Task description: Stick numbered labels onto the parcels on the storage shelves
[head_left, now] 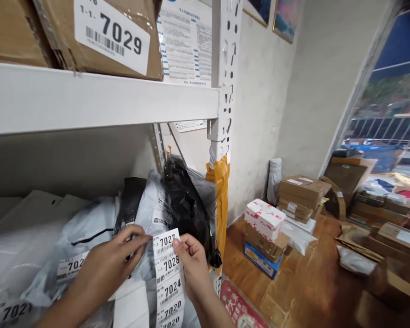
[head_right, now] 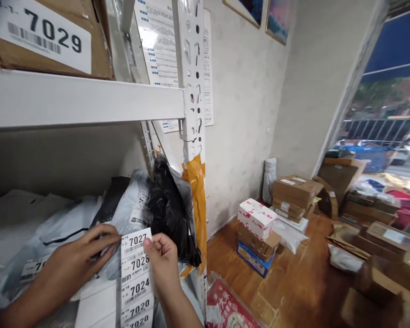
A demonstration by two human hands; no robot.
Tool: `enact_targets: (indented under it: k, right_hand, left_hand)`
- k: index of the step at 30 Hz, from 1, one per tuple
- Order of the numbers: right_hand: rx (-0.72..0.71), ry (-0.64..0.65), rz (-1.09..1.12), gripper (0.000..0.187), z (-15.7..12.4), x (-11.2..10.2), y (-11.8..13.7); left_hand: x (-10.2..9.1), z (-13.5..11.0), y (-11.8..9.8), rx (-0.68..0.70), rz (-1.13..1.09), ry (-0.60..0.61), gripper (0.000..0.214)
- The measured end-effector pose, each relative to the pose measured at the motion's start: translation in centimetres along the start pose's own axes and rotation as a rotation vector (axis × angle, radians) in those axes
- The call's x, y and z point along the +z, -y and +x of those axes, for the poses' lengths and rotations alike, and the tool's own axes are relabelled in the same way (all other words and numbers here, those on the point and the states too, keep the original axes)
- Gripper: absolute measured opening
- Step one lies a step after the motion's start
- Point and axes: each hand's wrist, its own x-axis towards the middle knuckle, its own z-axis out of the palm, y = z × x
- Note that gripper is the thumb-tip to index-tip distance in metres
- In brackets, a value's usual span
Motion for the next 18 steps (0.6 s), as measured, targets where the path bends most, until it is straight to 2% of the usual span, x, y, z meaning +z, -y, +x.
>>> enact_targets:
  k: [2, 3, 5, 6, 8, 10, 13, 16, 18]
  right_hand:
    - [0.025, 0.01, -0.016, 0.035, -0.5, 0.5, -0.3]
    - [0.033, 0.023, -0.025, 0.035, -0.7, 0.8, -0.5]
    - [0.034, 0.046, -0.045, 0.036, -0.8, 1.3, -1.1]
    - [0.03, 0.047, -0.056, 0.036, -0.9, 1.5, -1.6]
    - [0.013, 0.019, -0.077, 0.038, -0.8, 1.8, -2.7]
    - [0.003, -0.024, -0.099, 0.045, -0.6, 1.9, -4.0]
    - [-0.025, -0.085, -0.162, 0.054, -0.4, 2.0, -5.4]
    - [-0.09, -0.149, -0.215, 0.06, -0.6, 1.9, -5.8]
    - [-0.04, -0.115, -0.188, 0.058, -0.8, 1.6, -5.9]
  left_hand:
    - [-1.0, 0.0, 0.5, 0.136, -0.22, 0.131, 0.027]
    - [-1.4, 0.1, 0.8, 0.153, -0.313, 0.202, 0.022]
    - [-2.0, 0.3, 1.2, 0.124, -0.488, 0.337, 0.02]
    - [-2.1, 0.4, 1.4, 0.098, -0.577, 0.38, 0.026]
    - [-1.9, 0.7, 1.7, 0.04, -0.734, 0.39, 0.04]
    - [-1.5, 1.0, 1.7, -0.004, -0.809, 0.332, 0.042]
    - [-0.9, 1.3, 1.4, -0.051, -0.735, 0.275, 0.035]
    - [-0.9, 1.1, 0.5, -0.095, -0.488, 0.208, 0.026]
    - [-1.0, 0.7, -0.3, -0.107, -0.315, 0.154, 0.021]
